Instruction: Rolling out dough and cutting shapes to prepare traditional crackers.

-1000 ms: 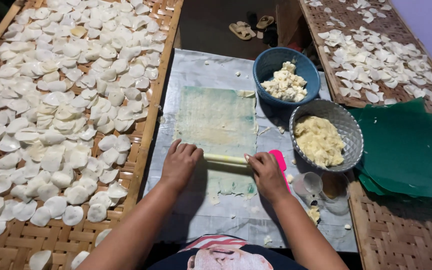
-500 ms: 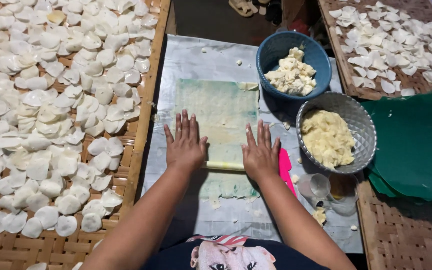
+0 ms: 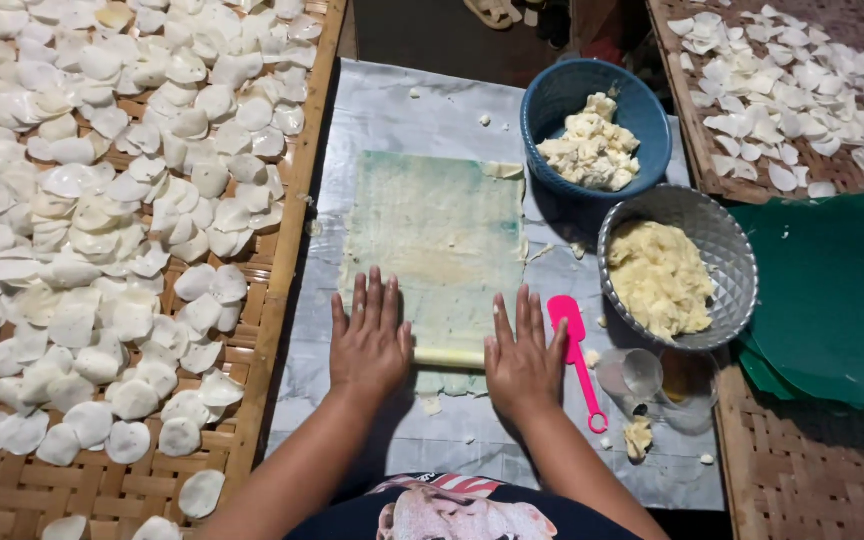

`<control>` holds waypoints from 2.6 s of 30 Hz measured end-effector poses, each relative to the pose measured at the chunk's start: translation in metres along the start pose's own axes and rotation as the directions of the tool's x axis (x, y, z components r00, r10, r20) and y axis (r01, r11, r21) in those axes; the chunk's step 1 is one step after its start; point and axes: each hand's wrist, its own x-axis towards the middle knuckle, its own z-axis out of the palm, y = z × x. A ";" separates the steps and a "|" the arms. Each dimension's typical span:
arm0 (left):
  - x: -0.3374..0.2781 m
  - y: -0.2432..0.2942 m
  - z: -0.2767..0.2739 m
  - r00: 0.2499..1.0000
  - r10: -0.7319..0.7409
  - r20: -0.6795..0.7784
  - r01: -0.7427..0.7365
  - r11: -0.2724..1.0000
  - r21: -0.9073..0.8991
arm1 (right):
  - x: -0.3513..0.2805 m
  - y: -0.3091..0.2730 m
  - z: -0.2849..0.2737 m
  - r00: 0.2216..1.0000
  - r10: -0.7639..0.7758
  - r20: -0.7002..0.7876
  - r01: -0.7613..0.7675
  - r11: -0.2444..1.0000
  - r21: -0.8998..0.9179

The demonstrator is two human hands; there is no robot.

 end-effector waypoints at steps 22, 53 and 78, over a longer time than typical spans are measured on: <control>-0.046 0.004 0.016 0.995 0.039 -0.087 -0.034 0.997 0.063 | -0.039 0.005 0.023 0.996 -0.047 -0.070 0.042 0.996 -0.075; -0.078 -0.027 0.000 0.829 0.293 -0.476 -0.236 0.955 0.178 | -0.050 0.003 -0.028 0.773 -0.309 -0.553 0.473 0.863 0.178; 0.047 -0.017 -0.008 0.853 0.269 -0.448 -0.228 0.963 0.143 | 0.047 -0.021 -0.004 0.902 -0.276 -0.332 0.281 0.959 -0.034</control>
